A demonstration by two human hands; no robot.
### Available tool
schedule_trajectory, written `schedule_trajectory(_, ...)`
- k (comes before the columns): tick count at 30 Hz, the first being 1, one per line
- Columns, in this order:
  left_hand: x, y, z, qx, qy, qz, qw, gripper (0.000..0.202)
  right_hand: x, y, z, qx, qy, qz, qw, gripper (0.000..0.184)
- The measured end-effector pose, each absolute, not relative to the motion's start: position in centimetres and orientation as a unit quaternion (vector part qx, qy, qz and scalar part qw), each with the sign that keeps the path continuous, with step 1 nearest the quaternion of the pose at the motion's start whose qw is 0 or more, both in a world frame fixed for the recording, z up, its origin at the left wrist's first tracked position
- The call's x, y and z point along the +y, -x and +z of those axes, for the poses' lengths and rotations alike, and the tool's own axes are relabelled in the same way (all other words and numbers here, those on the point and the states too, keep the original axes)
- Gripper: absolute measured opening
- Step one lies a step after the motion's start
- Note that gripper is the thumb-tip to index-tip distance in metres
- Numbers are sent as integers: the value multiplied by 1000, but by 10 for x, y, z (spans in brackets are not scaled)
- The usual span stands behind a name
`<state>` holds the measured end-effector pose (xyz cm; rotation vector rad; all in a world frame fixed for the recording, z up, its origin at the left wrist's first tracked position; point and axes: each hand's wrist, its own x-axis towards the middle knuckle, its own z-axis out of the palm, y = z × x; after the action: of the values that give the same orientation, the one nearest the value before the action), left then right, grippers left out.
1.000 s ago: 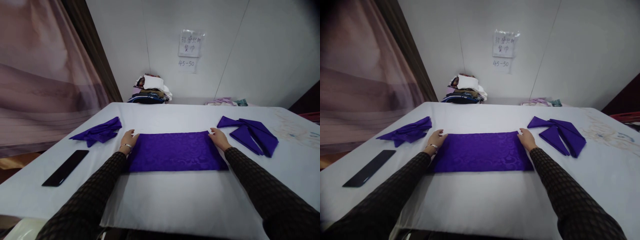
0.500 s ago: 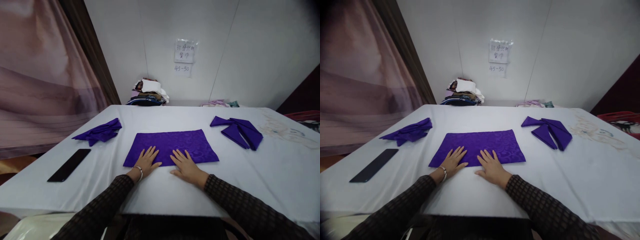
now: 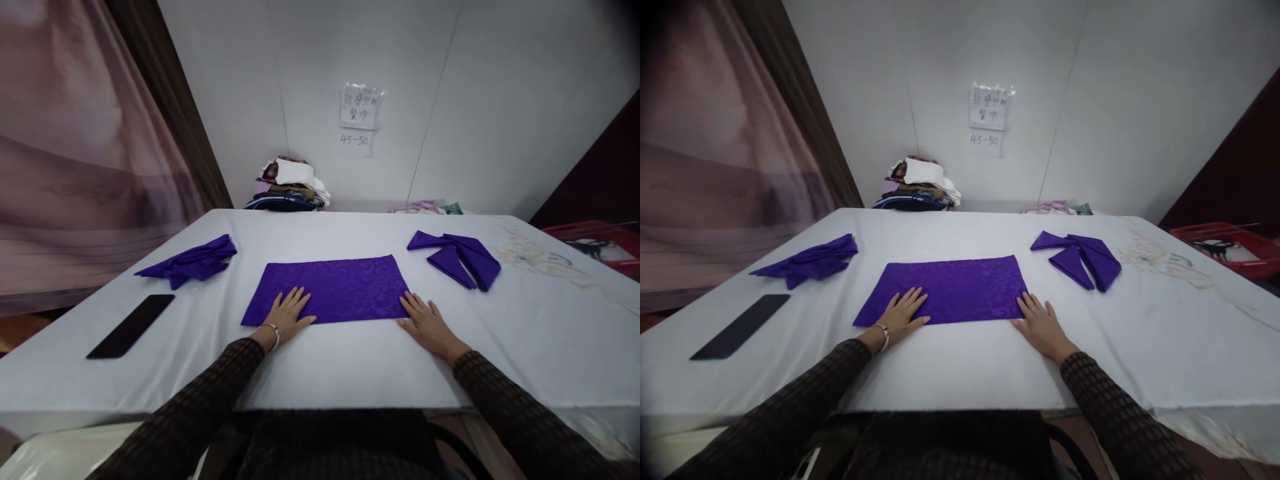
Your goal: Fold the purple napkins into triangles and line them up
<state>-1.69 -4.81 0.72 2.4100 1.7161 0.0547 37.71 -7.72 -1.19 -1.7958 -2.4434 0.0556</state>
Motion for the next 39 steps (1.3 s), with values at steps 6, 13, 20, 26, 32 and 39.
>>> schedule_trajectory(6, -47, -12, 21, 607, -783, 57, 122, 71, -76, -376, -20, -802, 595, -6, 48, 61)
schedule_trajectory(13, -66, -130, 17, 416, -896, 65, 141, 78, -72, -382, -30, -805, 591, -20, 44, 63)
schedule_trajectory(20, -75, -100, 3, 423, -894, 55, 139, 82, -72, -384, -33, -803, 593, -24, 42, 65)
schedule_trajectory(26, -82, 30, 3, 580, -808, 34, 94, 73, -70, -385, -39, -805, 591, -29, 51, 67)
schedule_trajectory(32, -86, 126, 13, 777, -624, 65, 54, 60, -65, -392, -45, -806, 590, -17, 51, 67)
schedule_trajectory(39, -39, 115, 31, 772, -603, 186, 77, 41, -64, -362, -14, -821, 570, 4, 45, 69)
